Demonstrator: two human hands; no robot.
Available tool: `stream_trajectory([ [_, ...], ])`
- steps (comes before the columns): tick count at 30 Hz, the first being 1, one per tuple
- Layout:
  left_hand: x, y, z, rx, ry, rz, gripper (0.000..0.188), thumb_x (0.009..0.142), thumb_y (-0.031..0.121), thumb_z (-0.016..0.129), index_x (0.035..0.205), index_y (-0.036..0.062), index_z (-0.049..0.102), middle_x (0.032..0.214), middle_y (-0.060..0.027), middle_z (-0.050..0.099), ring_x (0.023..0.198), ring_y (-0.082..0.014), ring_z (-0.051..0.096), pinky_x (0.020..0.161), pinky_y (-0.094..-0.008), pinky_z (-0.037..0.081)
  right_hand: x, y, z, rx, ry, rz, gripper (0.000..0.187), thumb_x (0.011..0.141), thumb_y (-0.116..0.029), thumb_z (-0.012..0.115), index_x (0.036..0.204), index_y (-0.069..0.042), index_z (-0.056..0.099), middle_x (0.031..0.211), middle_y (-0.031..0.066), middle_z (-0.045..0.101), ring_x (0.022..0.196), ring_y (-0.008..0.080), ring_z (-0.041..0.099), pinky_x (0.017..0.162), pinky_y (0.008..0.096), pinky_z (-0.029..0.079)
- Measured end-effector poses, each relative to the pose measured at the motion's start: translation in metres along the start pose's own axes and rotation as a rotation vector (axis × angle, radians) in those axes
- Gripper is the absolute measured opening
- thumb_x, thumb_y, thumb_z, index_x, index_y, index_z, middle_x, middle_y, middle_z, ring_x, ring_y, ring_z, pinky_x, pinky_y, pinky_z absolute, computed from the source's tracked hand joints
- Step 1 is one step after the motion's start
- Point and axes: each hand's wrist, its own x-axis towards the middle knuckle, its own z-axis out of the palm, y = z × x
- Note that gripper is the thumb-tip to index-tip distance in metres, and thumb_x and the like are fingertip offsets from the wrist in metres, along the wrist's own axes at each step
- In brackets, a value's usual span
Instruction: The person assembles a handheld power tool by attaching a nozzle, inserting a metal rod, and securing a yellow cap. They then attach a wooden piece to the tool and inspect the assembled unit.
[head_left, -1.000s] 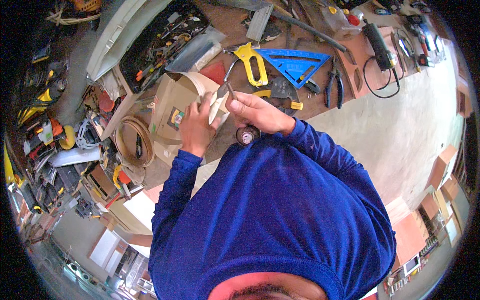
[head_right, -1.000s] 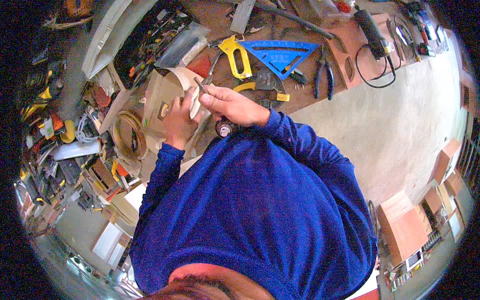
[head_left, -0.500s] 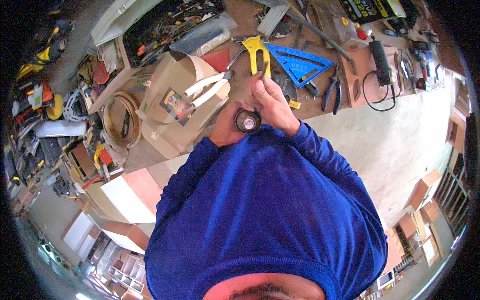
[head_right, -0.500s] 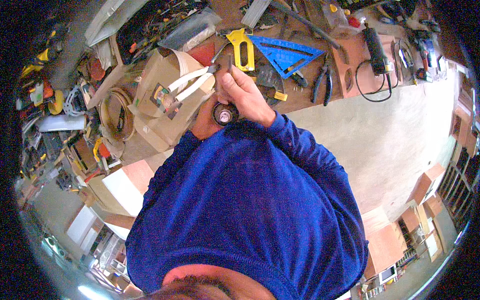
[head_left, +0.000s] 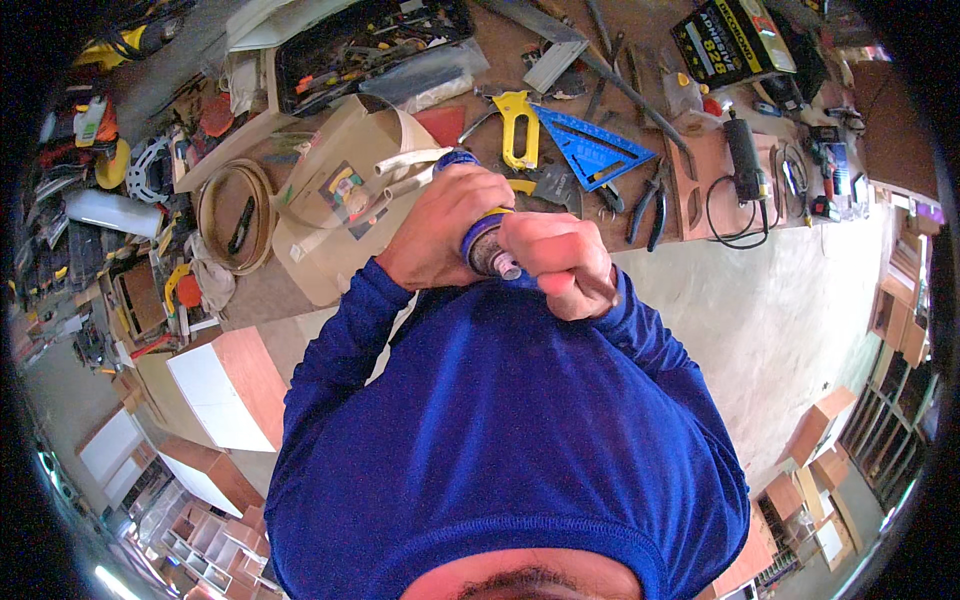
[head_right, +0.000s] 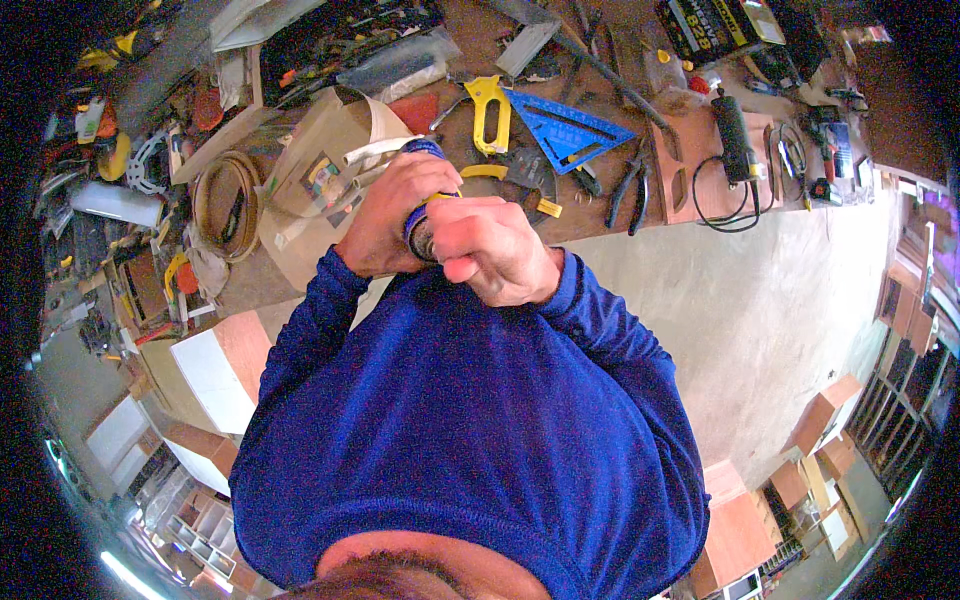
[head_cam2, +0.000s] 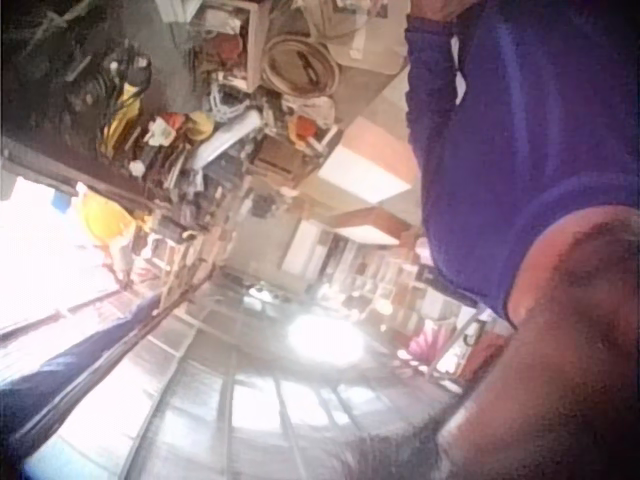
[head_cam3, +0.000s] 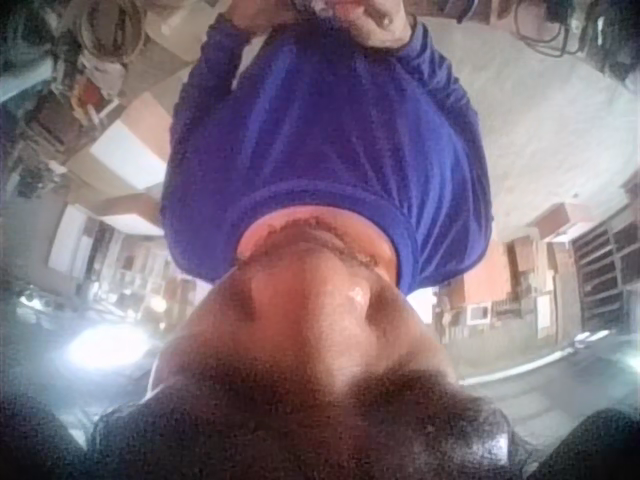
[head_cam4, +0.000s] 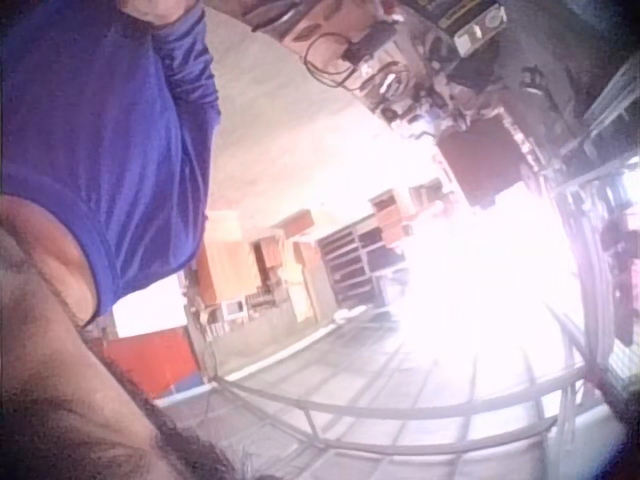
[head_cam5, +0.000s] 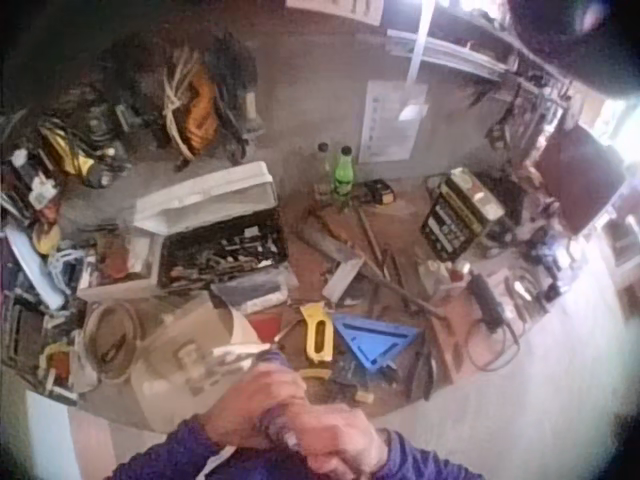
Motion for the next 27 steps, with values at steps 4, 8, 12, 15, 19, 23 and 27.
stream_trajectory([
  [4,-0.006,0.014,-0.006,0.039,-0.002,-0.005,0.069,0.063,0.025,0.09,0.122,0.0088,0.058,0.123,-0.011,0.062,0.12,-0.0356,0.058,0.107,-0.049,0.044,0.007,-0.012,0.004,0.128,0.087,0.113,0.042,0.106,-0.045,0.052,0.096,-0.004,0.055,0.072,0.0084,0.053,0.062,0.0239,0.052,0.061,0.0427,0.048],
  [8,-0.015,0.024,-0.014,-0.002,0.028,-0.085,0.07,0.063,0.024,0.091,0.124,0.0086,0.059,0.123,-0.0115,0.063,0.119,-0.0361,0.058,0.107,-0.0486,0.043,0.019,-0.025,0.016,0.332,0.384,0.174,0.036,0.109,-0.044,0.045,0.105,-0.009,0.053,0.072,0.0034,0.045,0.061,0.0177,0.046,0.068,0.0474,0.054],
  [12,-0.021,0.021,-0.02,0.035,0.1,-0.167,0.074,0.061,0.029,0.092,0.125,0.0088,0.061,0.132,-0.0125,0.065,0.125,-0.037,0.058,0.11,-0.0485,0.042,0.026,-0.03,0.016,0.0,0.056,-0.139,0.046,0.107,-0.046,0.052,0.095,-0.002,0.059,0.078,0.0119,0.064,0.068,0.0273,0.066,0.075,0.0544,0.058],
  [15,-0.03,0.024,-0.028,0.135,0.174,-0.051,0.071,0.063,0.028,0.092,0.125,0.0118,0.06,0.134,-0.0133,0.065,0.129,-0.0378,0.056,0.112,-0.0529,0.04,0.027,-0.026,-0.004,0.08,0.64,-0.03,0.03,0.111,-0.033,0.051,0.105,-0.004,0.057,0.076,0.0047,0.058,0.067,0.0188,0.055,0.066,0.0353,0.05],
  [19,-0.034,0.031,-0.043,0.161,0.284,-0.002,0.077,0.059,0.019,0.091,0.129,0.0154,0.059,0.137,-0.0103,0.063,0.134,-0.0386,0.052,0.115,-0.0544,0.036,0.008,-0.008,-0.034,0.171,0.849,0.454,0.025,0.111,-0.029,0.05,0.104,-0.006,0.057,0.072,-0.0036,0.043,0.063,0.0087,0.04,0.062,0.0281,0.038],
  [23,-0.036,0.045,-0.062,0.221,0.243,-0.054,0.079,0.059,0.018,0.091,0.13,0.0174,0.058,0.137,-0.0104,0.062,0.134,-0.0391,0.052,0.116,-0.0586,0.033,-0.027,0.019,-0.031,0.116,0.79,0.779,0.021,0.111,-0.028,0.052,0.105,-0.008,0.057,0.074,-0.0063,0.04,0.066,0.0065,0.037,0.063,0.0261,0.036],
  [27,-0.037,0.052,-0.067,0.321,0.25,-0.054,0.078,0.06,0.027,0.094,0.129,0.0194,0.059,0.138,-0.0098,0.062,0.134,-0.0392,0.052,0.117,-0.0595,0.031,-0.055,0.034,-0.026,0.077,0.813,0.883,0.02,0.109,-0.027,0.056,0.105,-0.008,0.058,0.075,-0.0066,0.042,0.065,0.0052,0.037,0.062,0.0247,0.037],
])
